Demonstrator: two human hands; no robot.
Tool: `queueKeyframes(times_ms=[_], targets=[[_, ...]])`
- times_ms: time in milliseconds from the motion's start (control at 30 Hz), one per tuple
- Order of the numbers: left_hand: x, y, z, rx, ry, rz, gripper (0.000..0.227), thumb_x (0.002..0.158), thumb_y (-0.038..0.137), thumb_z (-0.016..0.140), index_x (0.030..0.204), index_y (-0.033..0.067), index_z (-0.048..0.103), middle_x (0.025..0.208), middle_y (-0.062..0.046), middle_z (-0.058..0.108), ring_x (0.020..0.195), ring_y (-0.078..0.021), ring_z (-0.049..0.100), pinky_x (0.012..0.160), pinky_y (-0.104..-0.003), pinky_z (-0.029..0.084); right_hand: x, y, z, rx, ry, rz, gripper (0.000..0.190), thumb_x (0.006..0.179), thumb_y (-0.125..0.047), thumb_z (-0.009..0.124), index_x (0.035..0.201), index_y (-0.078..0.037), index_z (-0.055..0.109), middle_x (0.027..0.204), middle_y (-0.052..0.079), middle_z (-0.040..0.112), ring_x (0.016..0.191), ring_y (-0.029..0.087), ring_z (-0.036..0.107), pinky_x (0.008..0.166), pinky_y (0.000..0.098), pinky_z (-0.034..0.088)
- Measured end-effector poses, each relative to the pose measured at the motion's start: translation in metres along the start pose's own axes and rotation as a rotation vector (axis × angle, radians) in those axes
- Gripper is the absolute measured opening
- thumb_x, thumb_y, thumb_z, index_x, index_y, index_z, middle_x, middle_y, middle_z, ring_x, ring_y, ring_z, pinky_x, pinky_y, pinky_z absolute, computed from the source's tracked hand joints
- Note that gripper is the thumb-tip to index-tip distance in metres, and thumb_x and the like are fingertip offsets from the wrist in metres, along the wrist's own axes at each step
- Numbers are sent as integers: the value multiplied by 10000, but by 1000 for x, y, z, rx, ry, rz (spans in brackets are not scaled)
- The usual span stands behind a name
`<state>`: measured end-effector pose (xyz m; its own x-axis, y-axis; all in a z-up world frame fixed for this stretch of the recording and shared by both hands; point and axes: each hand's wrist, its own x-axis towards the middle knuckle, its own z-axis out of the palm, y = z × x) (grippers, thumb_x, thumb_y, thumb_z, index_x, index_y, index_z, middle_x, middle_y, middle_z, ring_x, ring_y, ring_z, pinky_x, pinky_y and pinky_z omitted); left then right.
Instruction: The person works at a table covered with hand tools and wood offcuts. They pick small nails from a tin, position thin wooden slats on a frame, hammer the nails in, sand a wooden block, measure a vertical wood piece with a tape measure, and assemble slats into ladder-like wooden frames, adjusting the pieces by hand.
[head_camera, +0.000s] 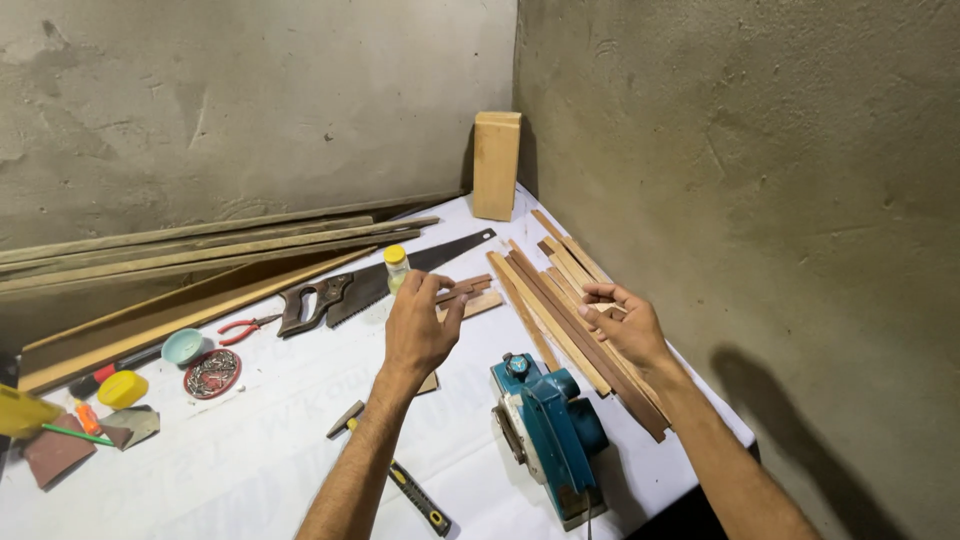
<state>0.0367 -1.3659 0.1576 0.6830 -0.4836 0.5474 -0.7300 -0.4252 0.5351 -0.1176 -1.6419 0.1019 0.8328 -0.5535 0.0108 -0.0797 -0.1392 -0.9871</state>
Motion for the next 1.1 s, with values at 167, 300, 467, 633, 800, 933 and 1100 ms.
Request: queueKeyframes(times_ms=[167,300,467,633,800,933,1100], targets=[[7,-16,5,5,17,-3,257,888,239,752,1052,61,669,1030,-118,600,937,-288,637,751,-411,546,14,-3,15,24,-25,32,397,856,-160,779,1234,-67,698,1098,32,708,771,84,654,647,243,556],[18,-20,9,15,37,36,258,884,233,762,1053,59,673,1022,-117,609,944,-298,627,759,-419,536,26,2,13,-23,-18,-19,407,857,-178,779,1243,-78,705,1124,26,726,757,71,648,659,232,563],[50,-35,22,-2,-1,61,266,884,227,759,1070,64,663,1022,-128,594,950,-293,616,770,-413,526,54,-6,16,-148,36,-72,435,862,-194,788,1271,-75,698,1144,56,706,731,67,622,641,240,558],[73,-52,44,-58,23,101,275,868,207,769,1075,64,658,1025,-139,589,985,-314,594,825,-427,508,72,-28,27,-246,41,-73,433,857,-194,780,1269,-91,694,1174,29,709,706,55,618,634,231,539],[109,-66,73,-70,-1,124,251,846,139,739,1066,62,646,1052,-139,596,1022,-348,583,842,-457,509,108,-17,28,-328,61,-169,475,832,-188,805,1283,-88,695,1126,58,727,711,67,631,662,250,564],[143,-72,103,-44,-20,77,241,837,102,704,1068,73,639,1071,-130,596,1058,-348,588,830,-475,518,157,-17,34,-314,48,-173,443,838,-208,809,1245,-74,697,1117,56,724,726,80,657,655,262,579],[196,-80,147,-52,-34,63,284,851,122,724,1110,71,618,1089,-152,577,1077,-375,569,849,-500,512,232,-21,37,-367,31,-201,441,827,-204,816,1237,-90,702,1106,36,733,729,114,697,638,271,572]])
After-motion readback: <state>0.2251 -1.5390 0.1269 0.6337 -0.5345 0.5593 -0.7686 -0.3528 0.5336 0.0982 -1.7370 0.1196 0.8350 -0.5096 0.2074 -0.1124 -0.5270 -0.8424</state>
